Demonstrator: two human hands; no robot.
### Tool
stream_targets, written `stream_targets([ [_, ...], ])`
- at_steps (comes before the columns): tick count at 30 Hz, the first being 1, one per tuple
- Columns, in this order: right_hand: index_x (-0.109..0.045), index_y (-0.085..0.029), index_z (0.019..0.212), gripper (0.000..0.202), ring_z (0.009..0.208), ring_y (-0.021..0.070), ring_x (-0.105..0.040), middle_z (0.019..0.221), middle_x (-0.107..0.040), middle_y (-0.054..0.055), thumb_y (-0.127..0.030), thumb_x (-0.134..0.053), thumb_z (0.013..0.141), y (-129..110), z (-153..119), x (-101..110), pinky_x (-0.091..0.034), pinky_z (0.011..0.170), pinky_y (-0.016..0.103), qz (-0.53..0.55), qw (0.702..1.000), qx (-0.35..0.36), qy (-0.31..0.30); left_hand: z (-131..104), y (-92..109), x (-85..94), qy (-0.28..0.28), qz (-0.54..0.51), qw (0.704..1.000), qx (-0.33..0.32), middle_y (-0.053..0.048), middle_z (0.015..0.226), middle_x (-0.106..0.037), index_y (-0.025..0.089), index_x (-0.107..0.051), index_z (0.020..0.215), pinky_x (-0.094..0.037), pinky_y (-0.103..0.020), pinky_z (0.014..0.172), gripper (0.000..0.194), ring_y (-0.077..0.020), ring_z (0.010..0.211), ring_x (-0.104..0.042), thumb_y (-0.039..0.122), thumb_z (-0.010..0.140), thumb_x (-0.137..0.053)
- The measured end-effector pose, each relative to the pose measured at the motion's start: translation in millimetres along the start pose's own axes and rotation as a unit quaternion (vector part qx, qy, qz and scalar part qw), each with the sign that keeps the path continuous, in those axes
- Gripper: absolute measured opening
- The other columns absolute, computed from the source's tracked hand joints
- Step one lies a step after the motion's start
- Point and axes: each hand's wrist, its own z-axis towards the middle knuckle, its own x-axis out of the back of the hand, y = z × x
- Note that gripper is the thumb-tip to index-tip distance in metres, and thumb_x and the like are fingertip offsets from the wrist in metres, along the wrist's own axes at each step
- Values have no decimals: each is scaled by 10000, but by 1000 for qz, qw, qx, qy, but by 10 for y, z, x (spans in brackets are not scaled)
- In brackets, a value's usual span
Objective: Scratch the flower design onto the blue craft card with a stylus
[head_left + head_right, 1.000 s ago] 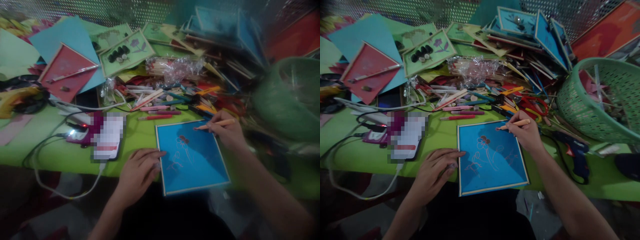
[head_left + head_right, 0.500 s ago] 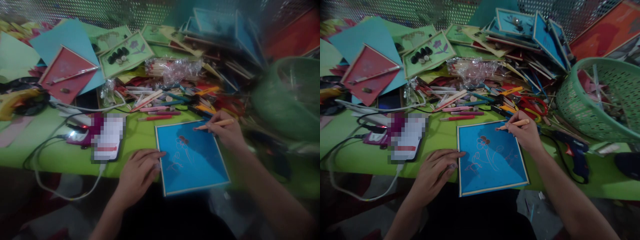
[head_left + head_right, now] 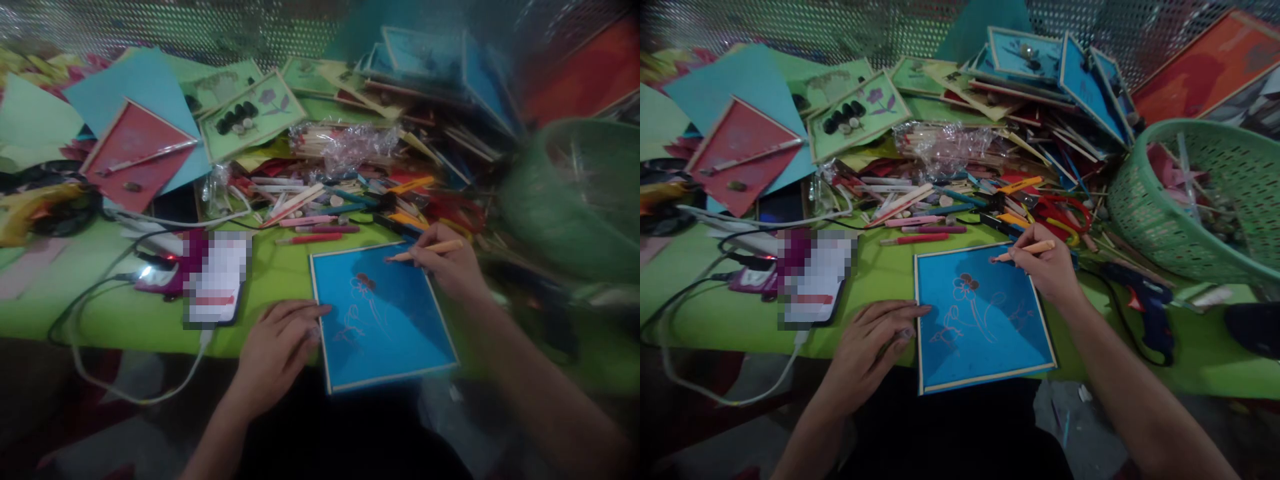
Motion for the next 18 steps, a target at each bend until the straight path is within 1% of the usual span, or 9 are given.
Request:
stream_targets([
  [4, -607, -243, 717, 237, 540, 142, -543, 588, -615, -28, -342, -805, 800, 8, -12, -1, -397, 491, 275, 9, 1000, -10, -9, -2, 7, 7, 2, -2, 1000, 1, 38, 1359, -774, 264, -604, 1091, -448, -382, 997, 117, -203, 1207, -676, 189, 1084, -514],
  [12, -611, -257, 712, 208, 578, 174, -572, 601, -611, -12, -291, -791, 809, 13, 12, 5, -404, 503, 293, -13, 1000, -16, 1, 15, 3, 7, 8, -4, 1000, -5, 36, 1354, -775, 264, -596, 1087, -450, -380, 996, 104, -200, 1208, -676, 190, 1082, -523],
  [15, -602, -254, 698, 213, 590, 166, -573, 610, -593, -18, -287, -783, 805, 1, 11, 5, -427, 540, 295, -3, 1000, -8, -1, 11, -3, 10, 7, -3, 1000, -3, 41, 1356, -774, 266, -612, 1108, -451, -379, 992, 127, -199, 1207, -676, 180, 1078, -523],
  [18, -591, -243, 701, 221, 577, 148, -549, 602, -578, -28, -305, -781, 796, -27, 1, 3, -417, 542, 289, 2, 1000, -14, -1, 0, -6, 6, 6, 0, 1000, -1, 43, 1361, -772, 266, -618, 1113, -450, -375, 1000, 136, -197, 1217, -672, 171, 1071, -529],
])
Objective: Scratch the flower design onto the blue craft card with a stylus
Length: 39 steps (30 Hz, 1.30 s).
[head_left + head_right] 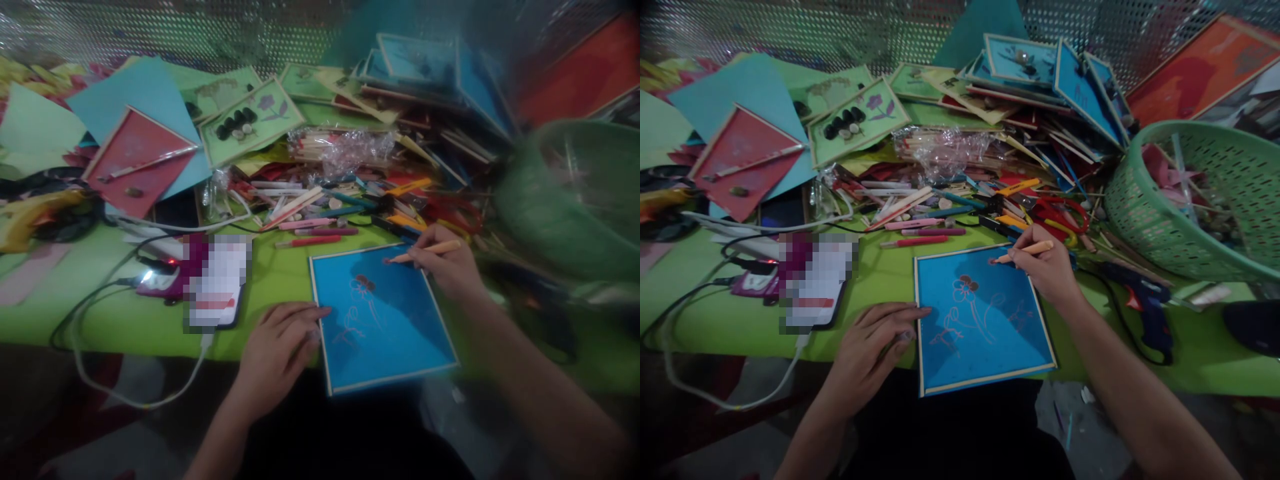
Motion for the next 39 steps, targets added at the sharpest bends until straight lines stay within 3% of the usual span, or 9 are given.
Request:
stream_targets([
  [6, -590, -218, 718, 267, 579, 137, -552, 591, -583, -36, -364, -803, 786, -46, -18, -5, -415, 549, 274, 0, 1000, -14, -8, 13, 20, 3, 7, 3, 1000, -1, 34, 1331, -787, 260, -626, 1076, -458, -370, 989, 131, -200, 1189, -687, 167, 1064, -535],
  [13, -609, -230, 730, 219, 536, 130, -532, 599, -626, -23, -334, -791, 795, 17, -24, -1, -383, 493, 260, -2, 1000, -14, -10, 12, 13, 4, 4, -1, 1000, 3, 20, 1342, -784, 260, -619, 1082, -465, -372, 990, 122, -205, 1202, -688, 174, 1061, -535],
  [33, -600, -233, 702, 194, 592, 158, -557, 603, -597, -19, -261, -769, 795, -48, -21, -11, -419, 552, 289, -7, 1000, -6, 10, 27, 22, 13, 10, -4, 1000, -4, 26, 1327, -792, 262, -602, 1055, -470, -378, 985, 124, -195, 1191, -699, 156, 1054, -537],
  [39, -597, -237, 704, 239, 574, 150, -548, 613, -593, -21, -319, -803, 793, -30, -19, -17, -411, 528, 281, -1, 1000, -6, -3, 22, 30, 18, 8, -5, 1000, -4, 23, 1322, -795, 260, -601, 1038, -474, -379, 977, 122, -200, 1187, -701, 155, 1046, -540],
])
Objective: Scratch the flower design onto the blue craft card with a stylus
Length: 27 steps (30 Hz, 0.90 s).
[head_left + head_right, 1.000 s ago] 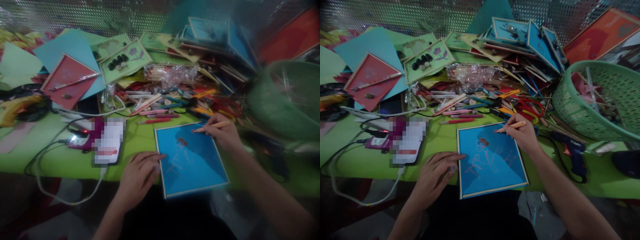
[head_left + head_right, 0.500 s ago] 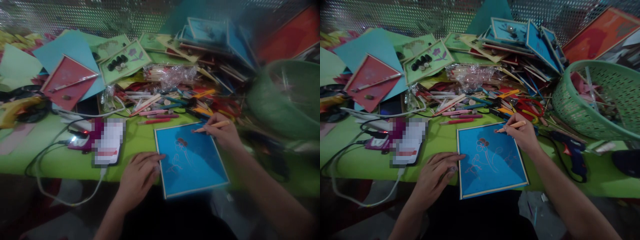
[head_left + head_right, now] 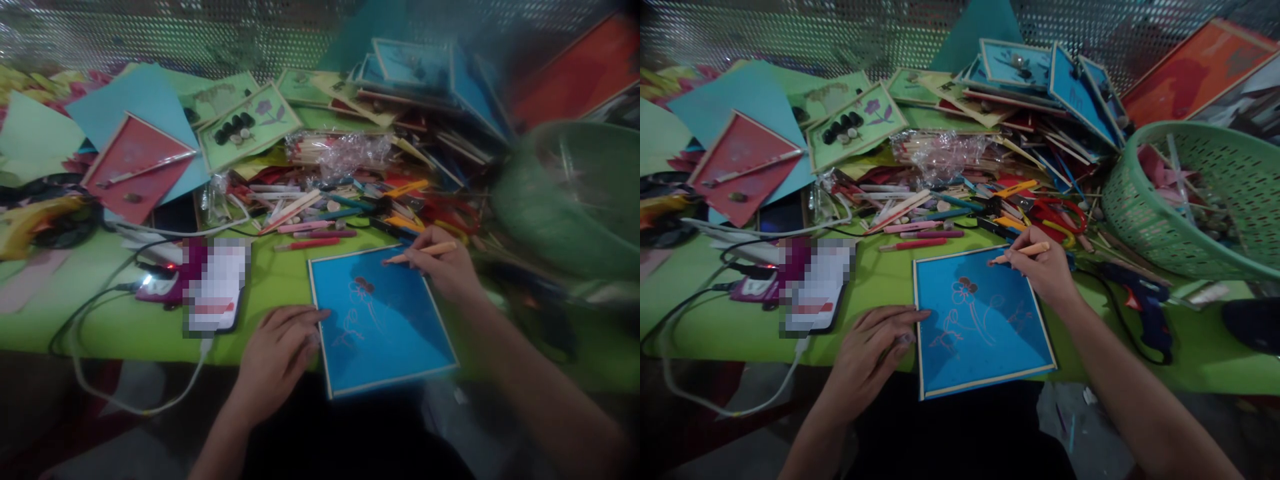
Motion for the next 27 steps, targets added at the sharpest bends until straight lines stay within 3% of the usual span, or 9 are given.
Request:
stream_targets([
  [3, -600, -247, 713, 247, 554, 149, -535, 603, -592, -27, -337, -819, 785, 62, 18, 9, -401, 516, 279, 25, 1000, -14, 1, 0, -7, -7, -3, 2, 1000, -2, 28, 1331, -790, 261, -605, 1062, -468, -375, 988, 122, -194, 1196, -695, 156, 1051, -543],
  [8, -584, -271, 782, 251, 592, 167, -576, 650, -613, -21, -372, -813, 792, 39, 24, 40, -369, 520, 290, 150, 986, -4, 68, 7, -11, -8, -3, 3, 1000, -4, 26, 1329, -789, 266, -606, 1103, -465, -377, 982, 147, -191, 1191, -689, 149, 1059, -528],
  [12, -603, -312, 877, 234, 625, 186, -587, 768, -643, -15, -437, -792, 818, -97, -28, 72, -506, 626, 364, 152, 984, 41, 83, 5, 1, -8, -10, 3, 1000, 11, 0, 1326, -792, 260, -601, 1034, -475, -409, 964, 137, -212, 1188, -702, 181, 1072, -496],
  [14, -641, -328, 910, 193, 649, 196, -606, 819, -676, -6, -424, -787, 826, -138, -62, 74, -543, 677, 398, 159, 984, 48, 67, 7, 11, -8, -21, 3, 1000, 22, -7, 1328, -792, 257, -600, 1016, -474, -427, 969, 142, -219, 1192, -705, 209, 1083, -485],
  [19, -708, -316, 871, 152, 747, 254, -703, 771, -709, 28, -417, -800, 805, -125, -150, -40, -497, 594, 375, 162, 987, 12, -2, 13, 25, -6, -28, -4, 999, 37, -4, 1308, -800, 254, -627, 1031, -475, -438, 966, 147, -227, 1184, -709, 226, 1077, -489],
  [27, -695, -251, 808, 237, 627, 179, -670, 728, -742, 20, -420, -860, 799, -87, -212, -270, -492, 544, 295, 81, 983, -66, -151, 16, 27, -5, -30, -22, 998, 45, -16, 1319, -796, 240, -648, 1028, -452, -433, 1018, 168, -231, 1235, -690, 265, 1092, -494],
])
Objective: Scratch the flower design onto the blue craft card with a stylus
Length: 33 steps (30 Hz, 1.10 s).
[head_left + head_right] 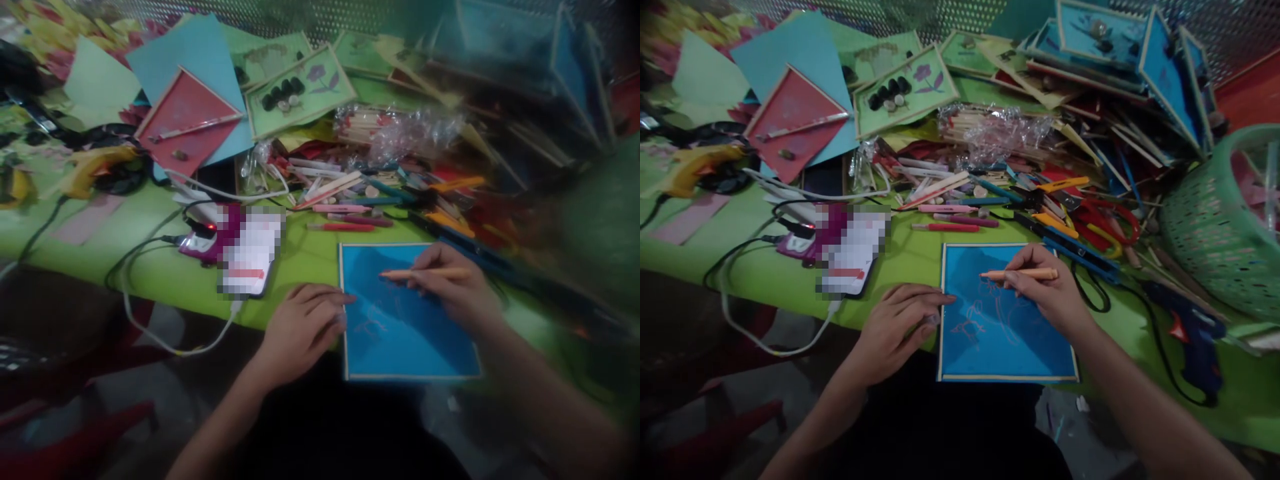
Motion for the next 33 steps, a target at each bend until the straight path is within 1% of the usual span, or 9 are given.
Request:
stream_targets([
  [2, -687, -248, 780, 258, 611, 171, -651, 693, -724, 10, -437, -860, 805, -11, 11, -9, -492, 553, 294, -25, 1000, 5, -4, -3, 1, 1, 3, -5, 1000, 0, -20, 1320, -795, 239, -662, 1053, -452, -429, 1028, 166, -230, 1239, -689, 270, 1092, -504],
  [5, -671, -260, 756, 296, 600, 174, -634, 661, -690, -4, -473, -871, 804, -10, 20, -3, -480, 544, 301, -44, 999, 18, 9, -8, 3, 2, -2, -3, 1000, 3, -22, 1314, -798, 249, -693, 1083, -460, -426, 1036, 185, -232, 1237, -690, 264, 1083, -509],
  [9, -654, -267, 746, 330, 577, 170, -621, 628, -657, -16, -510, -867, 811, 6, 13, 11, -473, 535, 297, -41, 999, 14, 9, -13, 1, -2, -3, 1, 1000, -1, -12, 1326, -792, 246, -702, 1062, -462, -416, 1036, 192, -222, 1248, -684, 251, 1078, -510],
  [11, -651, -257, 740, 329, 582, 167, -627, 618, -646, -20, -495, -869, 806, 8, 8, 15, -488, 550, 293, -40, 999, 16, 7, -14, -2, -6, 4, 2, 1000, -5, -4, 1328, -791, 246, -693, 1051, -461, -410, 1018, 181, -217, 1243, -686, 262, 1084, -516],
  [16, -663, -251, 741, 299, 613, 186, -643, 618, -647, -7, -462, -865, 809, 12, 6, 16, -474, 539, 295, -48, 999, 9, 7, -8, -5, -17, 23, 1, 1000, -13, 17, 1308, -799, 237, -642, 994, -445, -399, 991, 176, -204, 1219, -695, 281, 1102, -510],
  [19, -666, -259, 735, 295, 623, 189, -642, 641, -658, -7, -457, -873, 808, 37, 6, 27, -492, 560, 312, -51, 999, 12, 3, -7, -3, -27, 26, 2, 1000, -14, 9, 1311, -800, 237, -628, 988, -441, -402, 991, 182, -207, 1221, -698, 303, 1109, -510],
  [24, -679, -279, 760, 265, 640, 193, -647, 685, -670, -8, -456, -855, 848, 66, -6, 45, -525, 600, 339, -58, 998, 16, -6, -14, 0, -35, 23, 3, 1000, -14, -1, 1340, -788, 238, -628, 1003, -442, -406, 1001, 186, -213, 1232, -697, 319, 1115, -503],
  [29, -673, -276, 744, 270, 596, 178, -651, 649, -661, -14, -444, -860, 843, -9, 0, -5, -531, 586, 322, -52, 998, 20, -6, -17, -1, -23, 17, 0, 1000, -7, -8, 1329, -793, 238, -646, 995, -450, -415, 1013, 209, -218, 1243, -694, 326, 1115, -499],
  [33, -671, -266, 743, 259, 582, 168, -652, 665, -689, -8, -418, -854, 844, -44, 5, -33, -523, 578, 310, -59, 998, 21, 2, -16, -1, -22, 7, 2, 1000, 0, -20, 1325, -794, 242, -675, 1004, -456, -418, 1019, 212, -226, 1247, -692, 308, 1106, -501],
])
